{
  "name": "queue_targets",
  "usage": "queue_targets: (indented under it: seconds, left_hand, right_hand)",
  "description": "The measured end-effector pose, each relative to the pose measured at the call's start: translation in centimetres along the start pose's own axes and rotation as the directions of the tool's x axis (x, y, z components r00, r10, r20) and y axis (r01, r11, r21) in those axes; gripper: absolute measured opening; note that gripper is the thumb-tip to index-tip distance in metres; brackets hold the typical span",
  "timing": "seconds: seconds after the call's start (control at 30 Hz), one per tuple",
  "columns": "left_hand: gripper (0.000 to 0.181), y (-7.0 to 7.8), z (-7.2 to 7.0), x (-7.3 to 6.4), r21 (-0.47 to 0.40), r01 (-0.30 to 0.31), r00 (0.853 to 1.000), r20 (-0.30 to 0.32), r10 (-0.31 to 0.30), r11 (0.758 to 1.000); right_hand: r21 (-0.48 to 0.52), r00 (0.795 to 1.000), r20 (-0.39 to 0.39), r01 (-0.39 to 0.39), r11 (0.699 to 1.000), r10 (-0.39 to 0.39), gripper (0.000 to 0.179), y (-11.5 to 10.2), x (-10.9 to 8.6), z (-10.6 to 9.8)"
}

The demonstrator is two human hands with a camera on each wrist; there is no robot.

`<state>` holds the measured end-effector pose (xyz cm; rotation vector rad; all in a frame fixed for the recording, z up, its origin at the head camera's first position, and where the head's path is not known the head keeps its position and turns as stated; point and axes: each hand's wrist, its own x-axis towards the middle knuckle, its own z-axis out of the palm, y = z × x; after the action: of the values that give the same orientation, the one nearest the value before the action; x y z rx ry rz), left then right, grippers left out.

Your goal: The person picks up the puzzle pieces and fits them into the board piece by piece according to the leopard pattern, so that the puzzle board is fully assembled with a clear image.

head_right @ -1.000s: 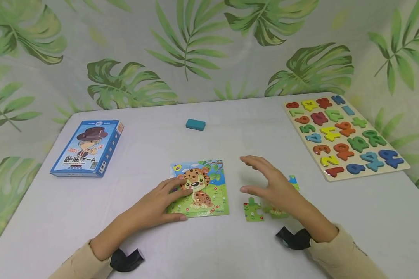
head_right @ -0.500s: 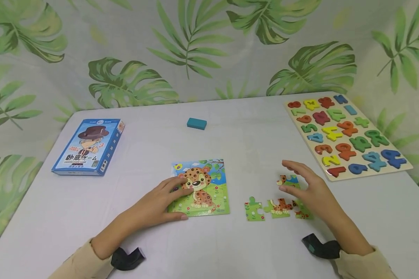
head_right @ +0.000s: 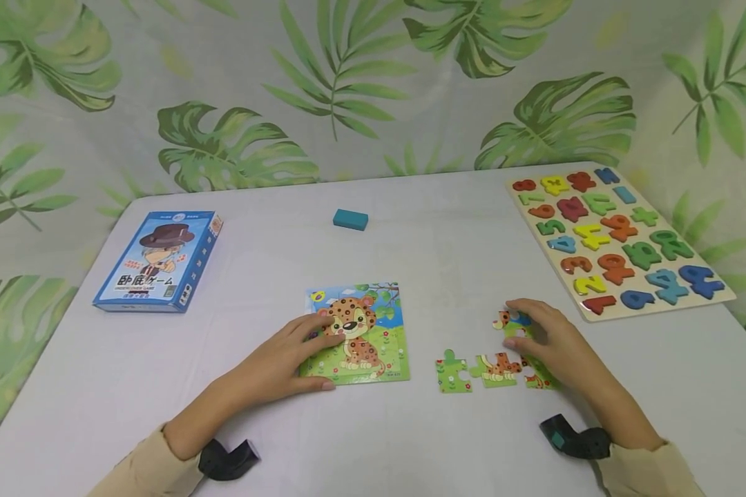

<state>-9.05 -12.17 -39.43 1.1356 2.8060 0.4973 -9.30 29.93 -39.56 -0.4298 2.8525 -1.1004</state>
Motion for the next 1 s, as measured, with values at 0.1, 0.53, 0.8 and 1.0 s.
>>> queue_targets:
  seconds: [0.1,0.53,0.8,1.0]
  left_hand:
    - [0.067,-0.1,0.1,0.0,-0.001,-0.001,1.0,-0.004,0.001,1.0]
    - [0.067,-0.1,0.3,0.1,-0.013,-0.001,1.0,-0.01,0.0,1.0]
    - [0.066,-0.2,0.3,0.2,0.002,-0.004,1.0,-0.009,0.004,1.0]
    - [0.066,-0.1,0.1,0.3,0.025,-0.007,1.0,-0.003,0.007,1.0]
  right_hand:
    - [-0.048,1.0,-0.004,0.005,0.999,-0.005,0.053,0.2,0.1,0.1]
    - [-0.157,1.0,-0.021,-0.007,0.988,0.004,0.044,-0.1,0.2,0.1]
    - [-0.151,0.998,-0.063,0.02,0.988,-0.03,0.047,-1.6,0.4,0.4]
    - [-0.157,0.988,-0.09,0.107,0.982,-0.122,0.047,-4.7,0.7,1.0]
